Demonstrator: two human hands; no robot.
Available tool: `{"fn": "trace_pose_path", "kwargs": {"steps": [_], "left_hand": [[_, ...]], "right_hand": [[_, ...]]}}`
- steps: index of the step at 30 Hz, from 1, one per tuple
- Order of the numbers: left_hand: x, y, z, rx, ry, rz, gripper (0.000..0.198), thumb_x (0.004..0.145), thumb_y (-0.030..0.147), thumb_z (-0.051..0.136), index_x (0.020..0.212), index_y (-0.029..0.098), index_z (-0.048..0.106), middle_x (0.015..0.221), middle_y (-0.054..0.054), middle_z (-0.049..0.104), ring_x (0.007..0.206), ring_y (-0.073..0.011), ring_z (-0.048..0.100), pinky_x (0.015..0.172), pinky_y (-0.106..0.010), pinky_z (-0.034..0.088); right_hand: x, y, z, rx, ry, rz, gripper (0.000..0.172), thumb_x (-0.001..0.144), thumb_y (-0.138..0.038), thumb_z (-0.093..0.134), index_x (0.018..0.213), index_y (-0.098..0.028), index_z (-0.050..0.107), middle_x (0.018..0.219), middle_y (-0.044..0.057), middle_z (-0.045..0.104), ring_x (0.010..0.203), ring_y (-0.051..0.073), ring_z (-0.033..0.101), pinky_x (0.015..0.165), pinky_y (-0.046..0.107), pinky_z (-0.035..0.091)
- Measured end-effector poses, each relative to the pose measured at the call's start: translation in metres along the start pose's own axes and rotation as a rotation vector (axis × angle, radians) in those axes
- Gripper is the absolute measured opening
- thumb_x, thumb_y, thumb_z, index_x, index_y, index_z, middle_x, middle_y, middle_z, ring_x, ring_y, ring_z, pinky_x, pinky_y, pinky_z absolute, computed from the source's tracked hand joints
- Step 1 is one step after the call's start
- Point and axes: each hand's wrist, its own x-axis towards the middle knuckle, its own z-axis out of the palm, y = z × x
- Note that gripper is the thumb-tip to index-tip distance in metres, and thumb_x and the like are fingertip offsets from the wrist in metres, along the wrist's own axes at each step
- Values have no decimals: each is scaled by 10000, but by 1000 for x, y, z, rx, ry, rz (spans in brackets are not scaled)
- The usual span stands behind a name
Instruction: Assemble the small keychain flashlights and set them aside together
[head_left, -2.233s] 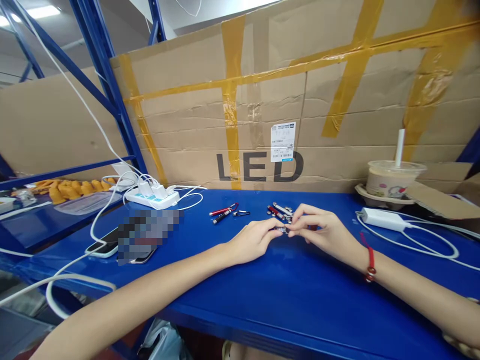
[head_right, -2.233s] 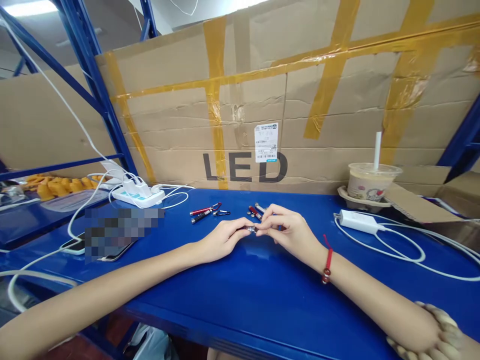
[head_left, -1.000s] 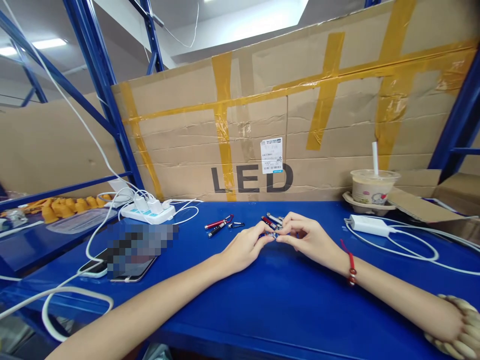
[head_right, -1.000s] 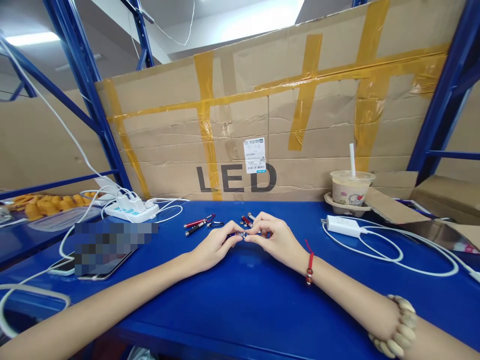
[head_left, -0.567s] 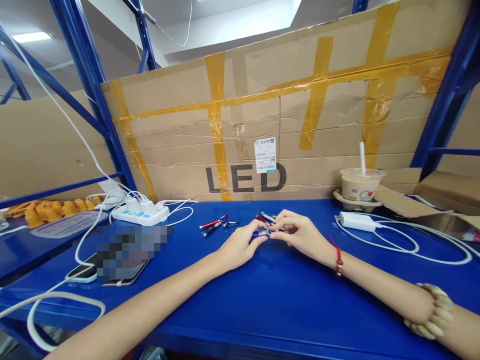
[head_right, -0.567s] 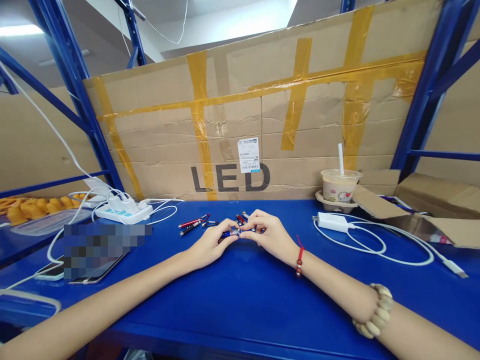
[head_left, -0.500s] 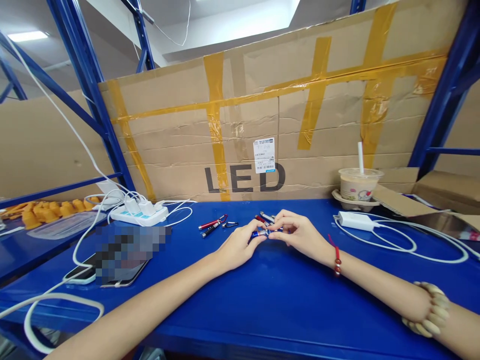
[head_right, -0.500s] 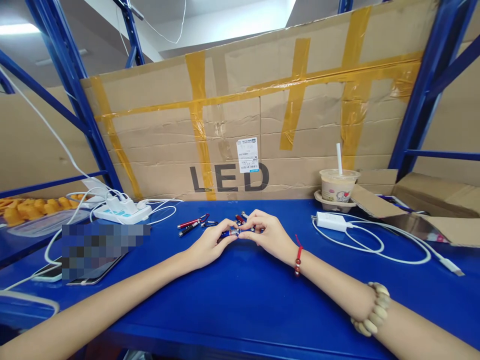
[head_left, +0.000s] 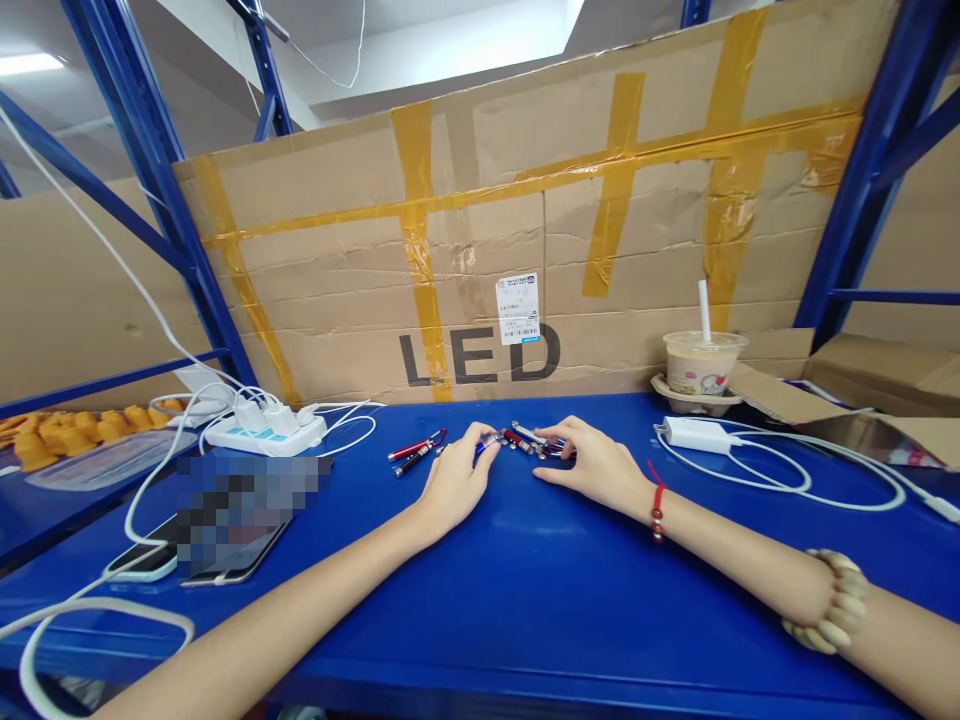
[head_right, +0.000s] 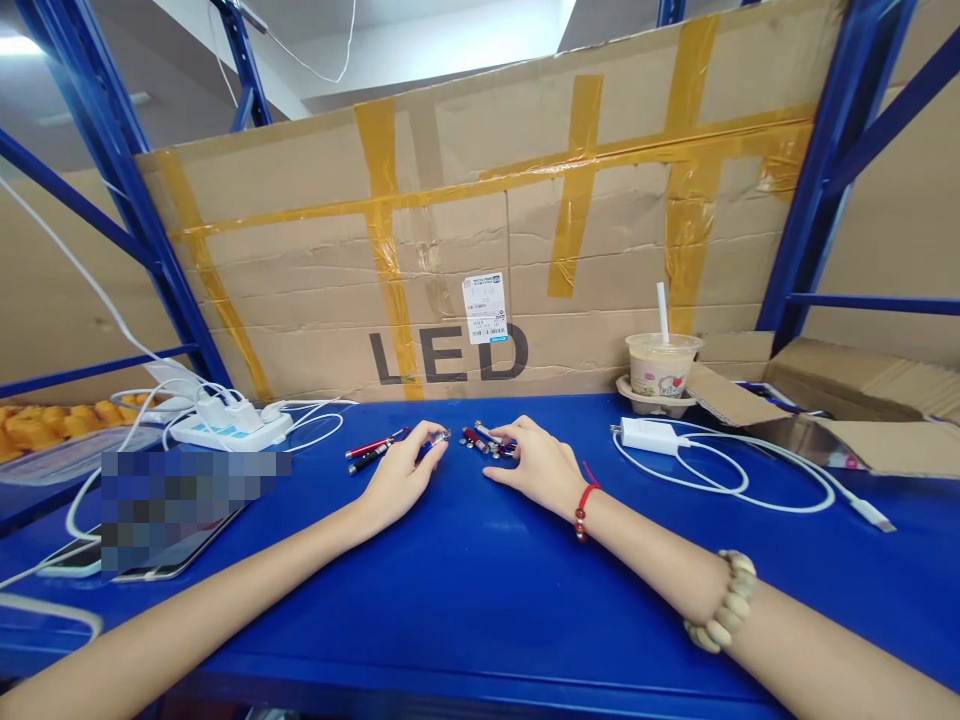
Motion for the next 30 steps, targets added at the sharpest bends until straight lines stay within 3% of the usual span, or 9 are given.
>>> {"fn": "trace_pose_path", "kwargs": {"steps": [5, 11, 16, 19, 24, 30], "left_hand": [[0, 3, -1, 32, 7, -40, 251, 888, 382, 301, 1012, 232, 461, 871, -10, 605, 825, -181, 576, 699, -282, 404], [-1, 6, -7, 204, -19, 48, 271, 902, 365, 280, 1009, 206, 472, 902, -42, 614, 860, -200, 582, 710, -286, 420], [0, 1, -10, 291, -2, 68, 298, 910, 371, 260, 1019, 189, 469, 902, -65, 613, 869, -213, 584, 702, -293, 427], [1, -1, -11, 294, -1, 54, 305, 907, 387, 268, 1020, 193, 474, 906, -63, 611, 876, -212, 582, 697, -287, 427], [0, 1, -11, 282, -20, 17, 319, 908, 407, 251, 923, 195, 490, 823, -43, 605, 795, -195, 586, 641, -261, 408], [-2, 6, -12, 200, -71, 21, 304, 924, 354, 178, 804, 194, 407, 659, 4, 553, 625, -157, 560, 582, -242, 368]], "right_hand": [[-1, 1, 0, -204, 10, -14, 445, 707, -453, 574, 1088, -222, 576, 993, 71, 552, 940, 233, 508, 756, 352, 381], [0, -2, -5, -416, -26, 20, 298, 775, -388, 509, 967, -199, 636, 985, 84, 577, 908, 235, 531, 750, 346, 366], [1, -3, -9, -531, -144, 72, 275, 848, -304, 427, 974, -181, 639, 1007, 92, 588, 917, 244, 552, 730, 340, 388], [2, -4, -11, -523, -174, 72, 255, 861, -263, 416, 985, -207, 632, 961, 78, 613, 893, 238, 577, 685, 322, 399], [4, 0, -12, -415, -105, 93, 165, 810, -238, 500, 883, -219, 646, 902, 53, 643, 827, 216, 600, 598, 281, 397], [4, 9, -10, -361, -68, 134, 140, 784, -295, 530, 798, -241, 659, 885, 42, 620, 786, 206, 597, 571, 271, 388]]}}
